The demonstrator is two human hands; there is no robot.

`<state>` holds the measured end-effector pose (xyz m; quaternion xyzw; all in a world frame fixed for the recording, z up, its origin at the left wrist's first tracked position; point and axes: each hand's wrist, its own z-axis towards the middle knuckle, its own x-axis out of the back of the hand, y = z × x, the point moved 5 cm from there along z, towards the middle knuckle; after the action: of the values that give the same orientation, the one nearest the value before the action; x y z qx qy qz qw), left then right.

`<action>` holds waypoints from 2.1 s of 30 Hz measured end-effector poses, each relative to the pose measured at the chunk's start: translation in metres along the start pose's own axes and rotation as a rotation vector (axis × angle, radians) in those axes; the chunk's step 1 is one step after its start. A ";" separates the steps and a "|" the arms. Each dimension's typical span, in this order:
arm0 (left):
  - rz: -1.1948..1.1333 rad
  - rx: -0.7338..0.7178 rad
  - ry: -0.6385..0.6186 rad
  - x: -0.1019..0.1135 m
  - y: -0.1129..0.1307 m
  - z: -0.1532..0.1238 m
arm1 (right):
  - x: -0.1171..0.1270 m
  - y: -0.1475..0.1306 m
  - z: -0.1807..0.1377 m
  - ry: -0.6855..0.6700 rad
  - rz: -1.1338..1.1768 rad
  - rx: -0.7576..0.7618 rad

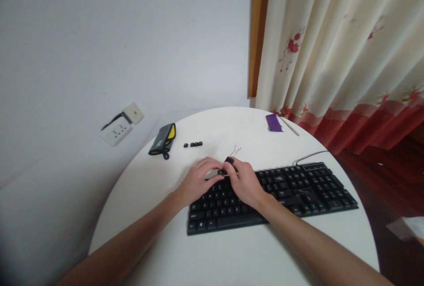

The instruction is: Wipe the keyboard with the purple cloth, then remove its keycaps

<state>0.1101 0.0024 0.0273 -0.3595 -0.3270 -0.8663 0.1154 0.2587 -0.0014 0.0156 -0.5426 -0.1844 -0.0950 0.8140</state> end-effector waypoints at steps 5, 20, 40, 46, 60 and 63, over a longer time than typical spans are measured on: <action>0.041 -0.122 0.007 -0.004 0.003 -0.001 | 0.003 0.006 0.001 0.024 0.006 -0.055; 0.101 -0.115 -0.019 -0.007 0.009 0.001 | 0.007 0.004 0.001 0.075 0.030 0.030; 0.548 0.237 0.054 0.033 -0.106 0.046 | 0.002 0.026 0.003 0.093 0.090 -0.112; 0.588 0.291 0.017 0.028 -0.134 0.038 | 0.001 0.024 0.003 0.072 0.074 -0.117; 0.585 0.331 0.048 0.031 -0.141 0.030 | 0.002 0.023 0.001 0.064 0.029 -0.148; 0.585 0.334 0.055 0.030 -0.141 0.031 | 0.001 0.024 0.001 0.059 0.026 -0.155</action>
<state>0.0440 0.1304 -0.0037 -0.3907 -0.3441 -0.7403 0.4252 0.2680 0.0086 -0.0041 -0.6032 -0.1454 -0.1145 0.7758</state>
